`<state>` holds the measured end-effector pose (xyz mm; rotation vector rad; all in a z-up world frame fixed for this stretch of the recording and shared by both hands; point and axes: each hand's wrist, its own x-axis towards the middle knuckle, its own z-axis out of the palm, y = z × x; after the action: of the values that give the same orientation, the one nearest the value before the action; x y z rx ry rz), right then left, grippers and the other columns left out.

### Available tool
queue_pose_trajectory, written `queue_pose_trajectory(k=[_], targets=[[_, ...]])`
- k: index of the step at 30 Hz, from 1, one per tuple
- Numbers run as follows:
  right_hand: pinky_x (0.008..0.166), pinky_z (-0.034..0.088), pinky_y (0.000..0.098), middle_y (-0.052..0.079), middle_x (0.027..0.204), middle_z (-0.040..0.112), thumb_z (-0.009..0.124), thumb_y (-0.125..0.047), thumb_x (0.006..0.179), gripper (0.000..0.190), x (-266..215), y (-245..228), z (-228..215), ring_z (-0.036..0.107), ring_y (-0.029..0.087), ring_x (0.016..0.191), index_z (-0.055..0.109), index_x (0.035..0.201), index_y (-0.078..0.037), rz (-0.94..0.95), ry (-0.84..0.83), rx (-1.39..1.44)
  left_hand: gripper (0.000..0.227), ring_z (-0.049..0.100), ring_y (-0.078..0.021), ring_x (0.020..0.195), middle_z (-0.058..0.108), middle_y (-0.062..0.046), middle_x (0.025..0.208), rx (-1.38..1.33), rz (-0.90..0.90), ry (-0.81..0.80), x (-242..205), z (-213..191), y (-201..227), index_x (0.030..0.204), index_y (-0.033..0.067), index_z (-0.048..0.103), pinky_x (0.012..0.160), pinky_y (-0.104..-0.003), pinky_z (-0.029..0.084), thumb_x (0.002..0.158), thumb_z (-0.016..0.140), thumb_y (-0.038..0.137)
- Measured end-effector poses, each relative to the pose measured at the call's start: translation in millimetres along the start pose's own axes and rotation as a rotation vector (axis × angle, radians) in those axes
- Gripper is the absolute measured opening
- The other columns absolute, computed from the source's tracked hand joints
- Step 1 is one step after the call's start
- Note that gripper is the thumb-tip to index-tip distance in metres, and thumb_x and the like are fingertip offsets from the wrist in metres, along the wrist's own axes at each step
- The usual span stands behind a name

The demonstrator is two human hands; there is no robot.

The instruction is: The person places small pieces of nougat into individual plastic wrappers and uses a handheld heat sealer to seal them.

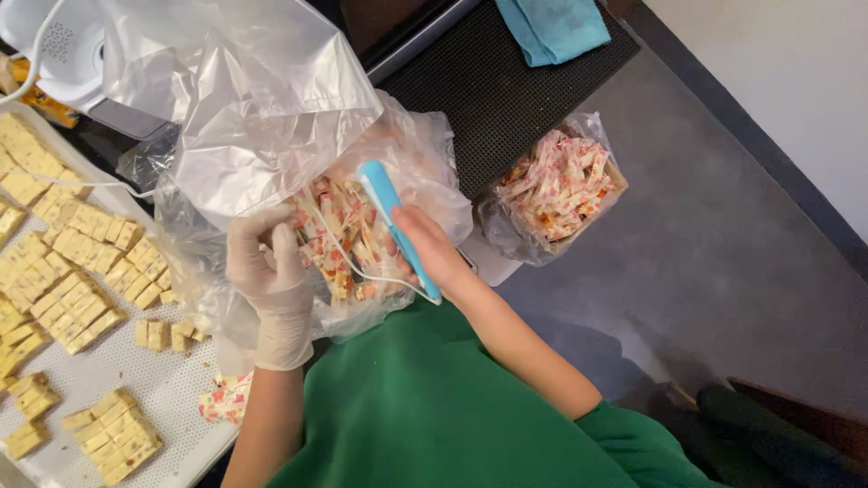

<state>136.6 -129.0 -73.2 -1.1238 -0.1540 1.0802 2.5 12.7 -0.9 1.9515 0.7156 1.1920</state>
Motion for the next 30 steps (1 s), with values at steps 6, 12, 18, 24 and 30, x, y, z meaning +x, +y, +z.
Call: queue_pose_trajectory(k=[6,12,18,24,30], targets=[[0.03,0.044,0.0243,0.014,0.074,0.057,0.049,-0.044,0.1,0.036,-11.0,-37.5,6.9,0.053,0.017,0.043,0.048,0.108,-0.008,-0.06,0.061,-0.172,0.066,0.057,-0.0483,0.114,0.05,-0.026,0.134,0.554,-0.193,-0.76,-58.5,2.6,-88.2,0.134,0.0136,0.052,0.097,-0.059,0.045,0.076,0.073,0.037],[0.03,0.044,0.0239,0.014,0.081,0.057,0.042,-0.039,0.104,0.039,-10.0,-46.0,5.8,0.056,0.014,0.047,0.046,0.113,-0.001,-0.135,-0.005,-0.201,0.059,0.056,-0.0302,0.112,0.052,-0.01,0.133,0.918,-0.102,-0.56,-83.3,24.1,-109.0,0.114,0.0168,0.065,0.099,-0.051,0.041,0.066,0.081,0.046],[0.03,0.043,0.0258,0.016,0.078,0.056,0.041,-0.041,0.104,0.042,-11.4,-46.9,2.6,0.055,0.017,0.047,0.047,0.113,0.0,-0.13,-0.031,-0.239,0.031,0.06,-0.0247,0.097,0.057,0.005,0.105,0.771,-0.228,-0.418,-86.7,15.2,-113.7,0.08,0.0242,0.064,0.078,-0.041,0.051,0.068,0.079,0.048],[0.031,0.043,0.0265,0.015,0.075,0.056,0.041,-0.04,0.104,0.045,-11.7,-53.4,12.3,0.053,0.016,0.045,0.048,0.117,0.002,-0.13,-0.058,-0.241,0.021,0.066,-0.0146,0.099,0.065,0.012,0.099,0.423,-0.824,-0.425,-51.7,6.0,-88.7,0.086,0.0345,0.064,0.085,-0.038,0.054,0.075,0.068,0.052],[0.031,0.044,0.0268,0.016,0.077,0.055,0.042,-0.041,0.103,0.048,-11.2,-52.4,15.5,0.053,0.016,0.047,0.048,0.119,0.004,-0.099,-0.109,-0.258,0.007,0.062,-0.0106,0.081,0.06,0.003,0.088,-0.442,-1.081,-0.039,-24.7,-18.5,-31.3,0.085,0.0181,0.056,0.069,-0.023,0.051,0.082,0.062,0.017]])
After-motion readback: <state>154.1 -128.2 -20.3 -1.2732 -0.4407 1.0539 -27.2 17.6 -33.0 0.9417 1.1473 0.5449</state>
